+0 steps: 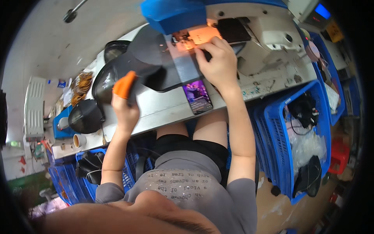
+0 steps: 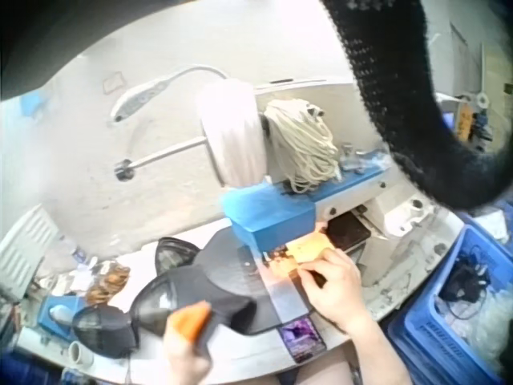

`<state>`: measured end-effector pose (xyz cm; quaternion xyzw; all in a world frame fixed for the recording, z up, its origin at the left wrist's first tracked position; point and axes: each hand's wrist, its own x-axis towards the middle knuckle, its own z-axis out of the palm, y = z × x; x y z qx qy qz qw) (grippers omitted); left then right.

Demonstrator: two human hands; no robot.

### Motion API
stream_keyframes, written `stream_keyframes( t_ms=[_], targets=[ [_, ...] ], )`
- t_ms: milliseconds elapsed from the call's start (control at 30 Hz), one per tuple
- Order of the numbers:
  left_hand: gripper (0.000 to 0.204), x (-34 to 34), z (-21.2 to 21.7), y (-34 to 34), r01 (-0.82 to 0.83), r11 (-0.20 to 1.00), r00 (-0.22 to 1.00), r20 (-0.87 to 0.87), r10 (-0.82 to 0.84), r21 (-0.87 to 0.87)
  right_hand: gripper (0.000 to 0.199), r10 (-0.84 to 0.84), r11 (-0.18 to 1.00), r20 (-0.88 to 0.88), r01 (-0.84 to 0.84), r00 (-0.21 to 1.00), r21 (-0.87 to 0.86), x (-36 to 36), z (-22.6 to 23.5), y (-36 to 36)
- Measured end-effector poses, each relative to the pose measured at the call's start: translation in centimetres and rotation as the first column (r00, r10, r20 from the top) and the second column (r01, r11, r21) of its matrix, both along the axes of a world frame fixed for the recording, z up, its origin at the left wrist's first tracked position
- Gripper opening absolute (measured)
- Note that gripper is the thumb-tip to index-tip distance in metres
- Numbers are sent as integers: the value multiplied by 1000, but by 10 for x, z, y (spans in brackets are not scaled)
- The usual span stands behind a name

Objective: The person operates a sewing machine to stitch black fabric masks. They repeatedly pick up a mask from a pile on the left, guide it under the machine's needle, and sew along the edges. After each stitch, the person removes the mask and places it back on the pile, continuing the process with the next item.

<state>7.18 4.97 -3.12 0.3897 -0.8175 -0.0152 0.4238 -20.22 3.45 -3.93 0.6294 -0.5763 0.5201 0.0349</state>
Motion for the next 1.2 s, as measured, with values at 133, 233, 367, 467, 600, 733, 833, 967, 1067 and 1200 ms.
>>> stream_keyframes(
  t_ms=[133, 233, 367, 467, 600, 733, 833, 967, 1067, 1200],
  targets=[
    [22, 54, 18, -28, 68, 913, 655, -708, 263, 403, 9, 0, 1000, -41, 0, 999, -6, -4, -4, -1],
    [25, 71, 25, -32, 46, 920, 631, -725, 275, 389, 6, -7, 1000, -36, 8, 999, 25, -3, -4, 1],
    [28, 78, 25, -28, 27, 919, 609, -736, 297, 394, 7, 29, 998, -38, -27, 999, 60, -1, -1, 1],
    [25, 80, 27, -28, -22, 947, 629, -731, 262, 321, 7, 22, 997, -54, -18, 998, 70, -2, -3, 0],
    [23, 96, 33, -24, -325, 931, 732, -578, 360, 167, 7, 24, 999, -38, -23, 999, 50, -6, -3, 3],
    [33, 144, 21, -32, -491, 803, 869, -253, 425, -338, 6, 101, 995, 70, -101, 992, -12, -6, -4, 26],
    [41, 210, -18, -24, -535, 806, 811, 114, 574, -255, 6, -6, 972, 82, 25, 997, -233, 0, -24, 61],
    [71, 214, -59, 4, -589, 791, 640, 500, 583, -168, 7, -82, 995, 164, 71, 983, 72, 7, -72, 106],
    [61, 180, -66, 14, -483, 864, 812, 298, 502, -140, 17, -30, 961, 132, -8, 991, 277, 9, -115, 119],
    [46, 123, -84, 35, -296, 955, 934, 213, 287, 10, 40, 51, 908, 96, -86, 994, 410, 18, -131, 127]
  ],
)
